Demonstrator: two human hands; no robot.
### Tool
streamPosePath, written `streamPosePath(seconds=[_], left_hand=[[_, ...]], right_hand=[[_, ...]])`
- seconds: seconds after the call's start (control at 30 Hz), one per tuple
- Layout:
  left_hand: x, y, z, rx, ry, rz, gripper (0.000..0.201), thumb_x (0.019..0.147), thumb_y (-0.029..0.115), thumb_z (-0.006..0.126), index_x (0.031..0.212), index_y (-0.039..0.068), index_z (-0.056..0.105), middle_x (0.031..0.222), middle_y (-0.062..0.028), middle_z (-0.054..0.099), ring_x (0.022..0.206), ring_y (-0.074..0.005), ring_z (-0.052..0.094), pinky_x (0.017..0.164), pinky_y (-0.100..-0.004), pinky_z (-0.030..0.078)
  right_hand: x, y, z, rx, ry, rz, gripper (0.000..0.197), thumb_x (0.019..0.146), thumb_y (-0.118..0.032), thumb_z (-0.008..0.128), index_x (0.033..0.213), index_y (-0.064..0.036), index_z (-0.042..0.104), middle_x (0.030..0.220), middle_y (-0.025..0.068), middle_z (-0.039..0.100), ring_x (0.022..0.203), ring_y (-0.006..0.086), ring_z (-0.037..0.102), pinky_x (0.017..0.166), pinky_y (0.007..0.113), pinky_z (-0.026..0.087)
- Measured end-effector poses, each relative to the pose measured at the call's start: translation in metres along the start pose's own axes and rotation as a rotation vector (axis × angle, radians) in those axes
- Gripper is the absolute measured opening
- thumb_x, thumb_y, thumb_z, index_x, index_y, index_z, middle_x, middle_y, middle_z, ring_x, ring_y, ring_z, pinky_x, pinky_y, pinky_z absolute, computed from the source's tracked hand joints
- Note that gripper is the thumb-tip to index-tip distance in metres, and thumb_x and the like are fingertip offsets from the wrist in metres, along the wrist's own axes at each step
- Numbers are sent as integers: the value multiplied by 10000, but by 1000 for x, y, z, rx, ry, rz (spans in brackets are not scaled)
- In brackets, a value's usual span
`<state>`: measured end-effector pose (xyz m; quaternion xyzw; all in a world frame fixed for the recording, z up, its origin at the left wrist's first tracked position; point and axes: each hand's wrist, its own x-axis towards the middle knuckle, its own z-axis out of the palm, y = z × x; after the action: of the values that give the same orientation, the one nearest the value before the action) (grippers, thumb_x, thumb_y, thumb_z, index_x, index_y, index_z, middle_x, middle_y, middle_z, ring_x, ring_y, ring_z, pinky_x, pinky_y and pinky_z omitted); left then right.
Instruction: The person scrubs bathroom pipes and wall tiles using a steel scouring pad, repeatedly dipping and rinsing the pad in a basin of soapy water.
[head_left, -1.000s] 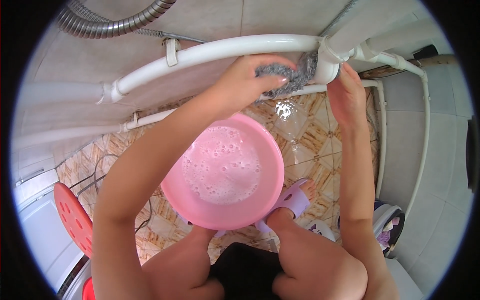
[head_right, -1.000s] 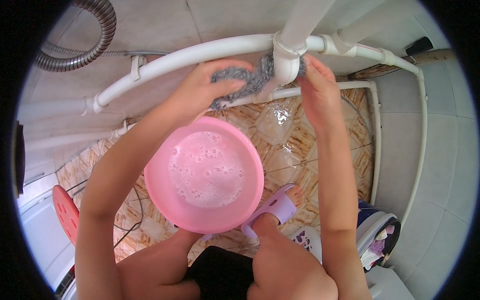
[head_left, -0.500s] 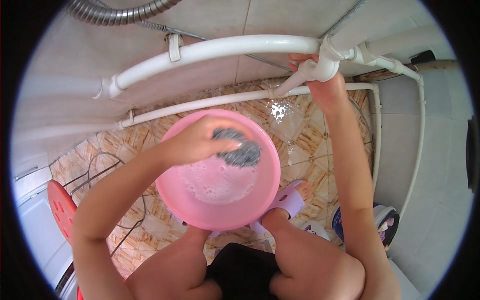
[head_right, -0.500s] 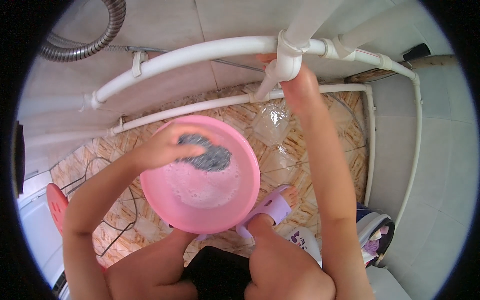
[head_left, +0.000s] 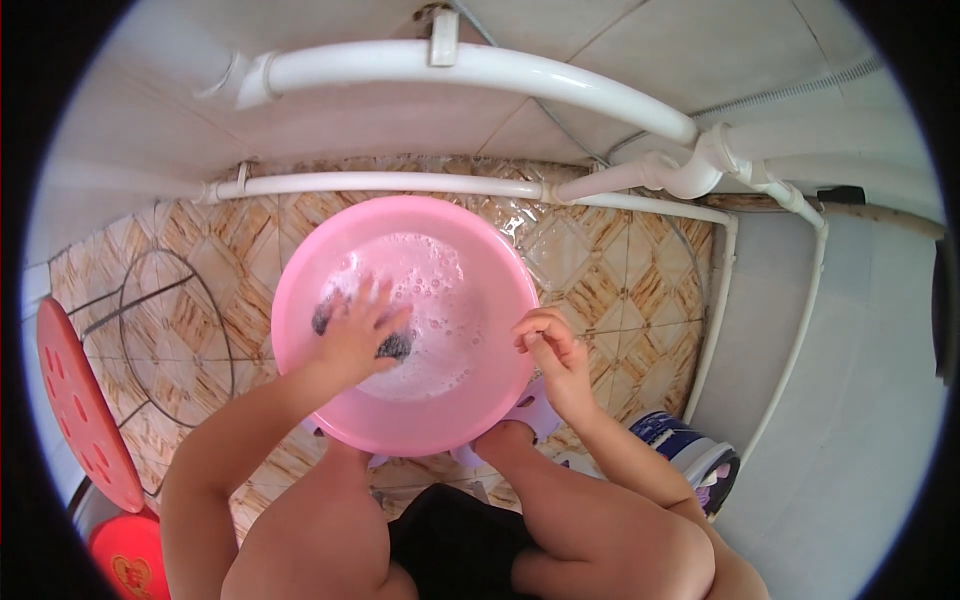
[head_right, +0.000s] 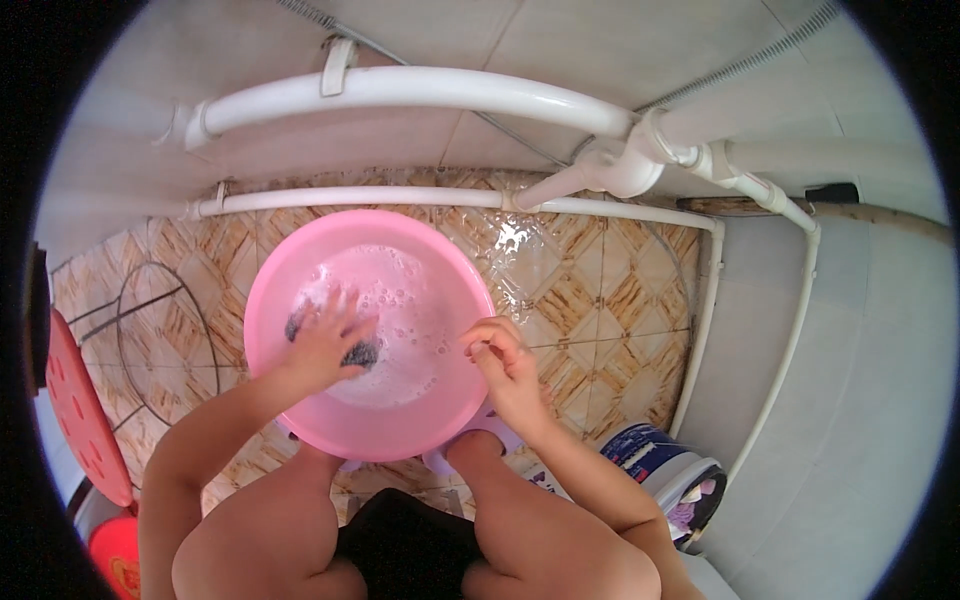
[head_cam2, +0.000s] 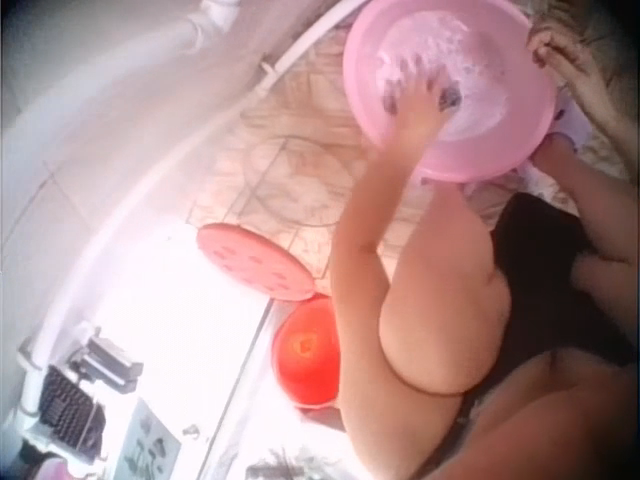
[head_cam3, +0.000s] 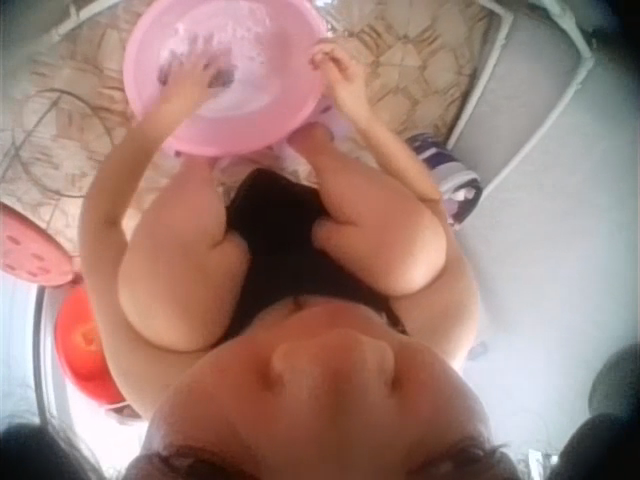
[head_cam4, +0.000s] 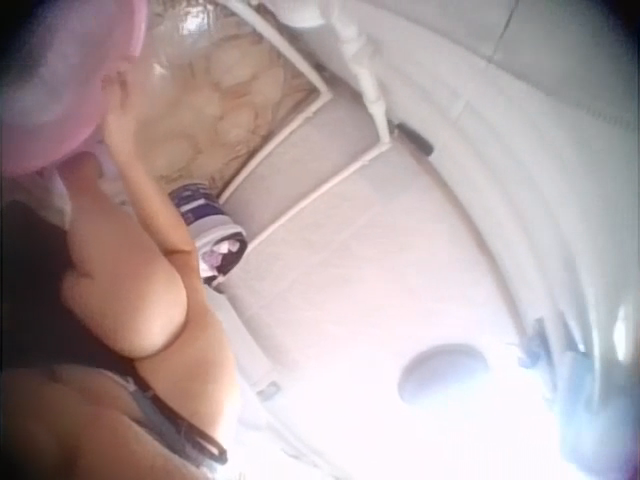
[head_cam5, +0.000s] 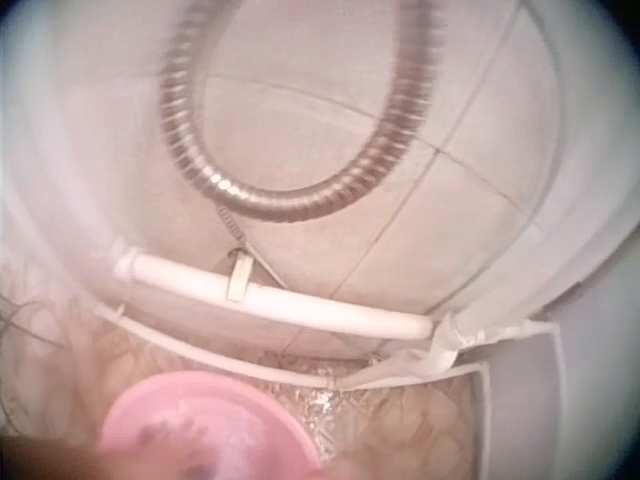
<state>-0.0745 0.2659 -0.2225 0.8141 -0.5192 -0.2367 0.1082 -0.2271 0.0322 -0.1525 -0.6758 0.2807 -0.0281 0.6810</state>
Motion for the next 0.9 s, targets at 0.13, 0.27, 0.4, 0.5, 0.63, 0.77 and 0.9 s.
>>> streamPosePath(seconds=[0.13, 0.27, 0.4, 0.5, 0.63, 0.77, 0.9], left_hand=[[-2, 25, 42, 474, -432, 261, 746, 806, 458, 559, 1378, 34, 333, 1416, -161, 338, 1324, -312, 285, 1013, -491, 305], [1, 0, 46, 341, -288, 321, 625, 815, 320, 566, 1359, 83, 369, 1389, -150, 380, 1283, -266, 348, 989, -478, 335], [37, -33, -14, -276, 22, -294, 509, 819, 213, 620, 1274, 82, 433, 1184, -154, 550, 1061, -266, 556, 888, -389, 440], [79, -17, -50, -821, 237, -145, 629, 782, 279, 704, 1252, 2, 393, 1094, -173, 568, 996, -251, 578, 854, -354, 455], [143, 46, -121, -1230, 81, -121, 759, 726, 221, 714, 1302, -34, 292, 1116, -215, 521, 998, -256, 541, 874, -355, 438], [177, 94, -144, -1294, 167, 34, 759, 731, 150, 652, 1335, -35, 232, 1184, -245, 465, 1057, -288, 515, 889, -364, 429], [164, 139, -120, -1227, 320, 225, 770, 760, 97, 572, 1396, -22, 155, 1245, -239, 433, 1080, -254, 478, 899, -333, 414]], right_hand=[[3, -3, 1, -125, -115, -16, 133, 909, -15, 467, 930, -9, 598, 1032, 56, 499, 826, 124, 531, 757, 269, 440], [9, -4, -3, -62, -107, -8, 130, 908, -14, 469, 932, -3, 596, 1022, 58, 501, 834, 123, 533, 742, 270, 444], [16, -13, -16, 58, 57, 16, 118, 898, -27, 493, 939, -16, 603, 943, 47, 552, 788, 126, 545, 728, 261, 443], [31, -20, -51, 61, 265, -1, 101, 883, -60, 532, 950, -35, 603, 862, 40, 590, 735, 125, 547, 703, 257, 439], [55, -42, -86, 124, 363, -152, 159, 915, -116, 521, 1048, -41, 563, 933, 46, 578, 792, 109, 545, 722, 264, 449], [64, -81, -59, 135, 357, -261, 281, 919, -128, 522, 1183, -37, 494, 1077, 79, 566, 903, 139, 563, 831, 293, 457], [67, -93, -29, 250, 328, -252, 382, 899, -100, 541, 1263, -28, 448, 1140, 60, 548, 995, 131, 530, 867, 246, 427]])
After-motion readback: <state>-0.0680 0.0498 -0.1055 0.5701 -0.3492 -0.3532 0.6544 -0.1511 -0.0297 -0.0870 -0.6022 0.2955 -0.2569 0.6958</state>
